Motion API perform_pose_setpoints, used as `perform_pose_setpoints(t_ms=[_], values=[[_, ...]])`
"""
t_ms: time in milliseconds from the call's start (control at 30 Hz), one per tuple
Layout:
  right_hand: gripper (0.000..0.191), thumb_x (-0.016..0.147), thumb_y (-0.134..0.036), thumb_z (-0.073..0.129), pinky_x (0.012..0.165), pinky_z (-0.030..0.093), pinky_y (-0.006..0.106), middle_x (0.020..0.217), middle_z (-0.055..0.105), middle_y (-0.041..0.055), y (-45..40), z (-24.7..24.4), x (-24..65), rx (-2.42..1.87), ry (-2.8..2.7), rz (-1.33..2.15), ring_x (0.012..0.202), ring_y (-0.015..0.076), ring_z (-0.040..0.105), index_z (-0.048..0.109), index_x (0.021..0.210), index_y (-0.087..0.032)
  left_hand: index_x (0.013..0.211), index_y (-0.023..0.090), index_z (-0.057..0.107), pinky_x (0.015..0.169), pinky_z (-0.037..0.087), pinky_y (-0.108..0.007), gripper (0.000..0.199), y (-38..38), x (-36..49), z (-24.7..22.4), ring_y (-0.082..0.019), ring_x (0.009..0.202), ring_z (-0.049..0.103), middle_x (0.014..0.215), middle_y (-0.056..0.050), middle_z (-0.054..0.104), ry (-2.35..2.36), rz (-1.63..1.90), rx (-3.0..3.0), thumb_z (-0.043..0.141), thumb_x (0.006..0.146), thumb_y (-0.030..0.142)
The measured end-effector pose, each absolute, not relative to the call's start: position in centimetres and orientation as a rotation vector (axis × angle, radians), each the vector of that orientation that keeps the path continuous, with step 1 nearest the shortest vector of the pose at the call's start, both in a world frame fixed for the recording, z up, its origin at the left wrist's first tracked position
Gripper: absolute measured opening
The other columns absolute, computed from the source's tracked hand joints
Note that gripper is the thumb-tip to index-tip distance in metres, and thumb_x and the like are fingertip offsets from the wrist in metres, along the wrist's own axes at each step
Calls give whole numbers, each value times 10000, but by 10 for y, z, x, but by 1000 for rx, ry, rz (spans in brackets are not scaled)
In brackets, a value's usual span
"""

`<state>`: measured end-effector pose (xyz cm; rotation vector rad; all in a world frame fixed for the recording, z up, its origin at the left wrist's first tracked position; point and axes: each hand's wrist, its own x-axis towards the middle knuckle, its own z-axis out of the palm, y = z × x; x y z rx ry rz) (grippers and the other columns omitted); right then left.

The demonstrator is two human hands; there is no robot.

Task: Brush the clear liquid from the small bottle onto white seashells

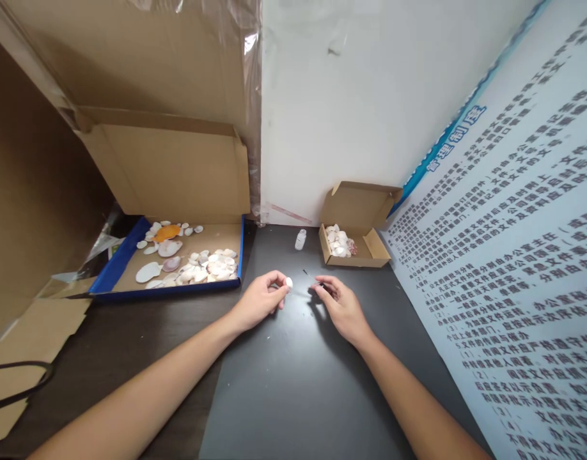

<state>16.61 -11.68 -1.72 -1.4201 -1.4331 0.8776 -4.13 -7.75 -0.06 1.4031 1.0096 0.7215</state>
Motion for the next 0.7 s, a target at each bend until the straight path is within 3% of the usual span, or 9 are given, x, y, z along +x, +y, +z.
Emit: perform_pose_setpoints(t_ms=[100,233,400,500,600,700], values=[[341,803,-421,660,736,556,324,930,756,105,-113,-17,170,-1395,-1427,914,797,203,707,693,997,-144,803,200,493,428,281,-192,232,-72,-39,-4,-79,405,391,511,71,499,1057,725,1471,585,817,413],[343,755,-421,704,736,569,336,899,771,115,-109,-17,176,-1414,-1425,905,802,223,724,732,938,-132,733,189,548,498,336,-218,114,-63,-31,-2,-107,511,483,622,21,583,1107,731,1603,629,727,269],[372,749,-421,690,747,551,368,904,775,125,-102,-18,182,-1487,-1457,799,776,238,714,763,953,-119,685,182,636,629,378,-293,67,-44,-22,3,-197,670,567,690,-50,663,1199,639,1819,639,716,241],[345,724,-424,711,705,518,386,794,760,104,-97,-15,183,-1516,-1506,740,704,248,677,785,899,-136,626,186,646,759,393,-358,113,-36,-18,4,-277,838,572,712,-90,670,1288,581,1966,635,730,229],[314,672,-446,753,760,486,411,843,754,108,-92,-15,184,-1478,-1546,698,772,273,659,797,831,-178,703,171,692,841,383,-434,141,-34,-16,3,-355,1001,532,905,-159,691,1437,517,2081,591,776,239],[355,690,-534,741,758,472,400,886,745,113,-84,-23,190,-1421,-1667,620,818,283,650,796,819,-208,816,154,718,872,390,-470,221,-37,-13,2,-369,1050,518,1022,-185,678,1536,430,2170,529,821,268]])
